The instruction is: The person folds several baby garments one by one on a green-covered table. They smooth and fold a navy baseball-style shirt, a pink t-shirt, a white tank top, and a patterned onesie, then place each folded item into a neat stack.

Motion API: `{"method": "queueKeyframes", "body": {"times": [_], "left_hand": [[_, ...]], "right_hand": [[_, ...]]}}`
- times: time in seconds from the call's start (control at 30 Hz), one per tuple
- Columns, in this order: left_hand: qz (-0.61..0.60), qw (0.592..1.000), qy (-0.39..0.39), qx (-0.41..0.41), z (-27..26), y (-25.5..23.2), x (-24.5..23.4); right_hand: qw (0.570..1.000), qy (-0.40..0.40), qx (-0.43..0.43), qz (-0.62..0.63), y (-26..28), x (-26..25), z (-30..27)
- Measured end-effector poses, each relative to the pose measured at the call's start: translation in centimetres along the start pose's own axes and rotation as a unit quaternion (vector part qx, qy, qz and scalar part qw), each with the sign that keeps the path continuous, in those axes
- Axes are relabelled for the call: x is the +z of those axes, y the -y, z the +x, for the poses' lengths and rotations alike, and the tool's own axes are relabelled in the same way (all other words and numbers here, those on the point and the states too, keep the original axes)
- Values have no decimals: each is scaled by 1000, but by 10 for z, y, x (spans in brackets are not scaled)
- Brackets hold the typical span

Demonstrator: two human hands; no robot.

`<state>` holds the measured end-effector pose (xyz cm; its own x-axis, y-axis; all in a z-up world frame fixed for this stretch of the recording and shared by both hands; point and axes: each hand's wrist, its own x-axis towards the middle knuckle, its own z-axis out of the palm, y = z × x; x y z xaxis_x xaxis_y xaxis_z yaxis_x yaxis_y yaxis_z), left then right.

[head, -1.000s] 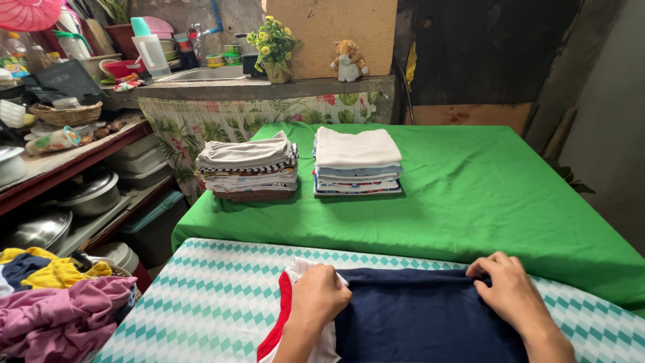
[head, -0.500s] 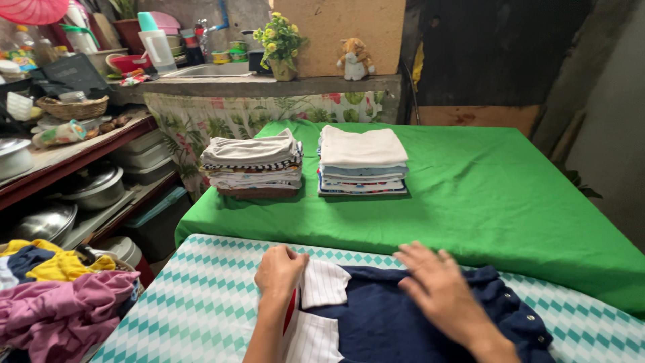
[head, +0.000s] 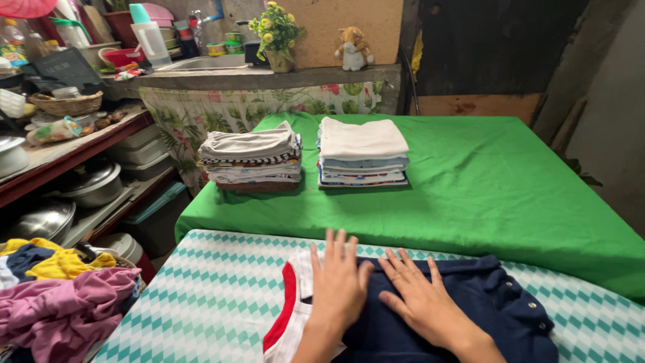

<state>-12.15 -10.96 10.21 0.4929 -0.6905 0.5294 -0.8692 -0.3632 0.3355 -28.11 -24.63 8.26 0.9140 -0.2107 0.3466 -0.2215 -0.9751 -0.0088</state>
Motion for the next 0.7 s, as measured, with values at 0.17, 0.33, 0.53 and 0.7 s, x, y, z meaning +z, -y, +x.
{"method": "queueKeyframes", "body": {"times": [0.17, 0.33, 0.53, 0.7], "left_hand": [[45, 987, 150, -30, -10, -8, 6], [-9, 991, 134, 3, -26, -38, 20], [-45, 972, 35, 228, -67, -110, 87], [-21, 976, 11, 218, -85, -126, 122]], "right_hand": [[986, 82, 138, -40, -35, -2, -35], [940, 164, 203, -220, -80, -8, -92], [936, 4, 348, 43, -129, 7, -144], [925, 62, 373, 47, -142, 20, -168]]}}
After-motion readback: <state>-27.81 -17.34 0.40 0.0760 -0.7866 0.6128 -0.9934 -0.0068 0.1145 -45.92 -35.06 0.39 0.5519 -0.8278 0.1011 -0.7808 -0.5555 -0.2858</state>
